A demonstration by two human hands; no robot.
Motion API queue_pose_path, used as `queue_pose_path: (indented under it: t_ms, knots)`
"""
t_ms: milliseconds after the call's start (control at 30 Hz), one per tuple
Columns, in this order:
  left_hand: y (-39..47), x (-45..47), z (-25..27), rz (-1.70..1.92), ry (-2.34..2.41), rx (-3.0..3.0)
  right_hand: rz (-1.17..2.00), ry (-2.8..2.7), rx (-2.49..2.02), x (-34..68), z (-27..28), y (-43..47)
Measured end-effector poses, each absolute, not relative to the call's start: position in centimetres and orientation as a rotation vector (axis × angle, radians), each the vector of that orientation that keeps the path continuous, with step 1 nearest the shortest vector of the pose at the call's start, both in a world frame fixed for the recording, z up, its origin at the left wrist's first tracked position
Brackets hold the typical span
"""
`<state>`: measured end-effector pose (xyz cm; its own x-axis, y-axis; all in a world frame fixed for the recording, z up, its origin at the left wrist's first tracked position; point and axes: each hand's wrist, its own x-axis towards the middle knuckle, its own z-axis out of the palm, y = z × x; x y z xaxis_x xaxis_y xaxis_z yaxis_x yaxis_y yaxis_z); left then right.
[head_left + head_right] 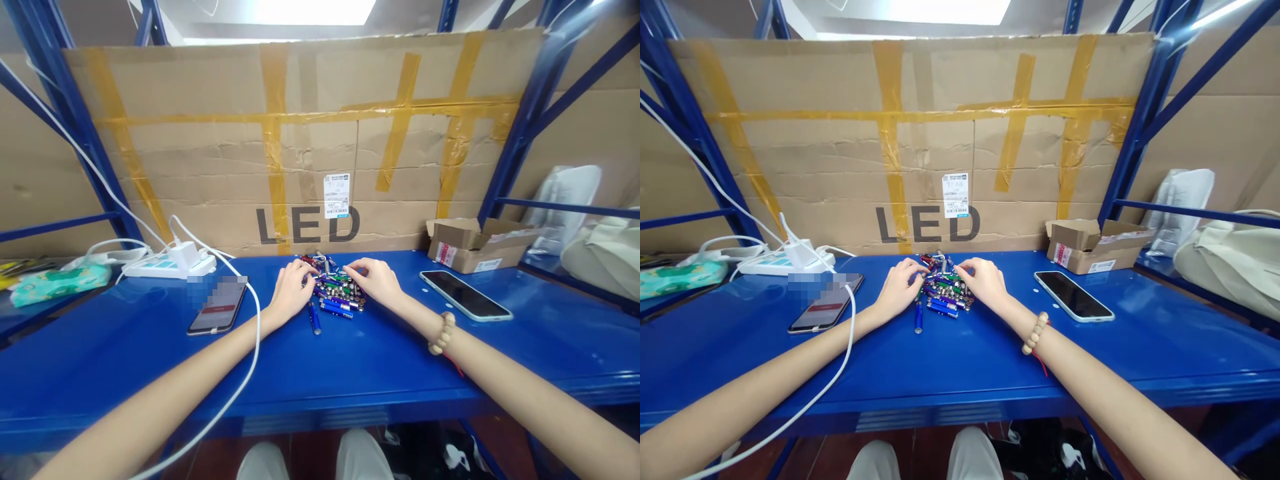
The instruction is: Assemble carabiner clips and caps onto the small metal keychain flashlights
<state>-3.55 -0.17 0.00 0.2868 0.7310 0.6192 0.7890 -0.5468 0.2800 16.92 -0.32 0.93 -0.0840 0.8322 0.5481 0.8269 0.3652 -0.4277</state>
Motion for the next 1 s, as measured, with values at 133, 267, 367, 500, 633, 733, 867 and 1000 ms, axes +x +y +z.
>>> queue_pose_path:
  t_ms: [133,267,367,500,633,733,867,1000]
  knots:
    - [0.9,-4.9,0.4,-1.29,-1.547,-2.312,0.014,-1.829,-1.414,16.6,1.4,-0.7]
    - [1.4,-5.1,-0.1,-1.245,-1.597,-2.385,-0.003,-1.881,-1.354,16.2,1.8,-1.5]
    - [1.5,-4.5,-1.0,-0.978,-1.66,-2.505,-0.015,-1.936,-1.332,15.7,1.9,-2.0]
    - [2.1,-4.3,-1.7,-0.935,-1.673,-2.574,-0.007,-1.981,-1.318,15.3,1.9,-2.5]
    - [2.4,-4.8,-1.6,-1.021,-1.676,-2.514,0.029,-2.018,-1.28,15.0,2.1,-3.0]
    - [2.2,-4.8,-1.4,-1.069,-1.763,-2.438,0.028,-2.045,-1.273,14.7,2.0,-3.3]
    - [1.8,-4.4,-1.3,-1.201,-1.907,-2.439,0.042,-2.085,-1.28,14.4,2.0,-3.6]
    - [1.7,-4.3,-1.3,-1.28,-1.987,-2.503,0.083,-2.127,-1.283,14.2,2.0,-3.7]
